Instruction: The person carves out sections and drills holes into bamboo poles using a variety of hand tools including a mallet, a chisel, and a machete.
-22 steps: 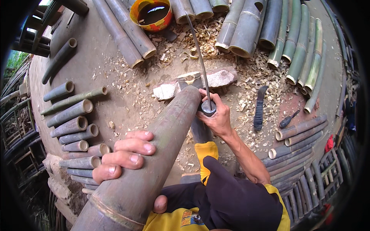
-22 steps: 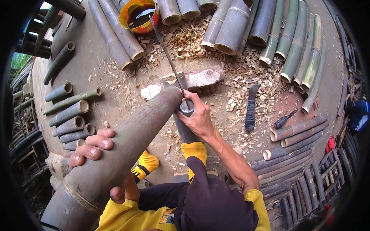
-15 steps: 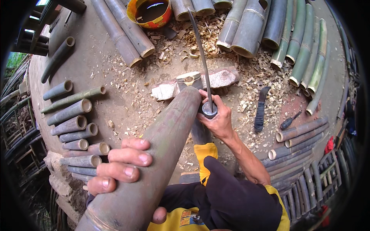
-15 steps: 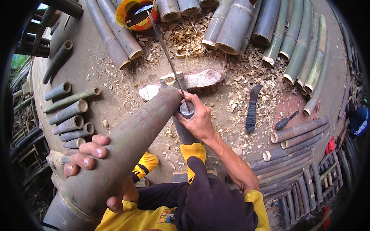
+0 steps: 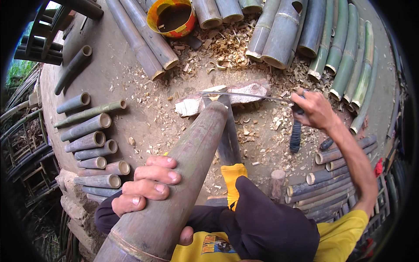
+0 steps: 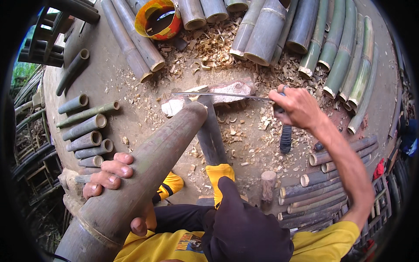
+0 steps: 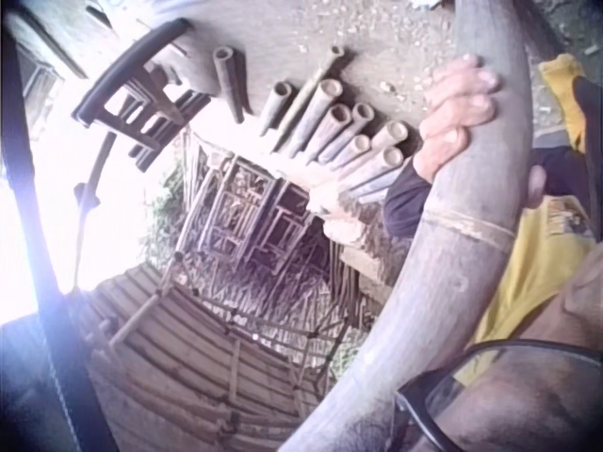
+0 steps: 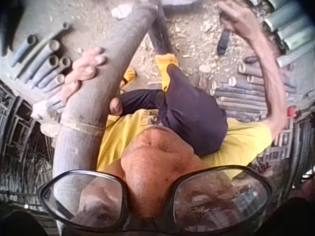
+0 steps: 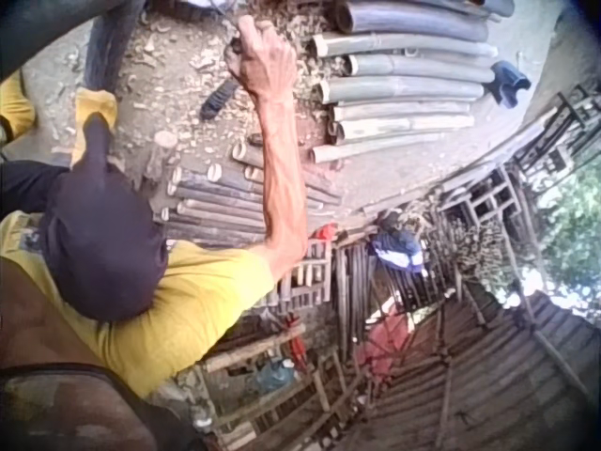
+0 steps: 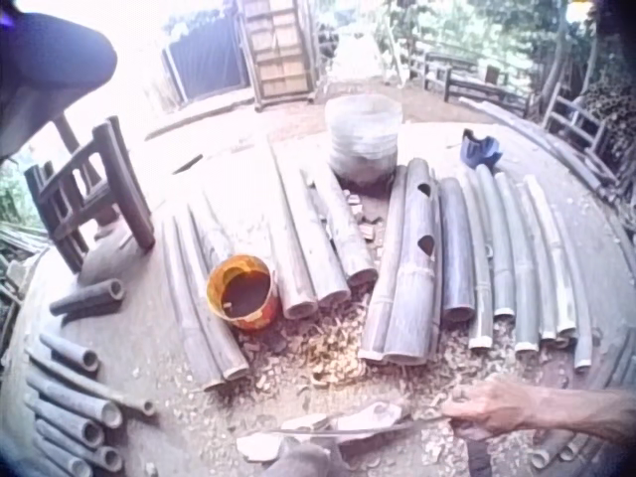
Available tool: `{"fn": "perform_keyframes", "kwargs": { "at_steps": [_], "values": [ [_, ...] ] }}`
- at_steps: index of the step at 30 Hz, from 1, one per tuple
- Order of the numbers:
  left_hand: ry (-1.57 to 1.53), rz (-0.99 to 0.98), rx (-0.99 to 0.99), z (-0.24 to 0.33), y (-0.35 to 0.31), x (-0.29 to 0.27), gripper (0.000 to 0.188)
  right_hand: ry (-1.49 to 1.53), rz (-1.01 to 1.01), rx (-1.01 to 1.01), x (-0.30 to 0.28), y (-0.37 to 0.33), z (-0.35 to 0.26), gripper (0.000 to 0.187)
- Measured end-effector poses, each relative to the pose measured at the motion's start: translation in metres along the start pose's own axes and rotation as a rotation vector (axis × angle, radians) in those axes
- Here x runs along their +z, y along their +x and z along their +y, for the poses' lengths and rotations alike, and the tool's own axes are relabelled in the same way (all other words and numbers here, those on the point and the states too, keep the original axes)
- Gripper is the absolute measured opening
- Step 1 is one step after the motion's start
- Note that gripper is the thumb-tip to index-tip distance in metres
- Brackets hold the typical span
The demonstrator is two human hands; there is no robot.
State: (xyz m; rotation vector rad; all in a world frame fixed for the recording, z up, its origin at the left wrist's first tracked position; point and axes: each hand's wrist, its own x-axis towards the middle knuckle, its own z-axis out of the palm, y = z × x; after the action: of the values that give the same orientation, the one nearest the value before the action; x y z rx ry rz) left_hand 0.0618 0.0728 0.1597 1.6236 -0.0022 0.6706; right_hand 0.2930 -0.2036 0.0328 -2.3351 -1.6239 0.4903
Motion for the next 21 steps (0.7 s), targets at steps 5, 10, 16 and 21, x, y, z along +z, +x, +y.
{"fn": "perform_keyframes", "kwargs": {
  "at_steps": [5, 10, 16, 21],
  "values": [
    [0.021, 0.003, -0.006, 0.0, -0.001, -0.001, 0.079, -0.034, -0.129, -0.146, -0.005, 0.034, -0.001, 0.026],
    [0.013, -0.029, 0.07, -0.007, 0.001, -0.004, 0.078, -0.364, -0.317, 0.075, -0.009, -0.023, 0.057, 0.02],
    [0.0, -0.022, 0.116, -0.011, -0.003, 0.001, 0.077, -0.172, 0.054, -0.233, 0.015, -0.014, -0.02, 0.013],
    [-0.161, 0.082, 0.138, -0.025, -0.001, -0.001, 0.077, -0.139, -0.17, 0.047, 0.047, -0.041, 0.007, 0.024]
  ]
}}
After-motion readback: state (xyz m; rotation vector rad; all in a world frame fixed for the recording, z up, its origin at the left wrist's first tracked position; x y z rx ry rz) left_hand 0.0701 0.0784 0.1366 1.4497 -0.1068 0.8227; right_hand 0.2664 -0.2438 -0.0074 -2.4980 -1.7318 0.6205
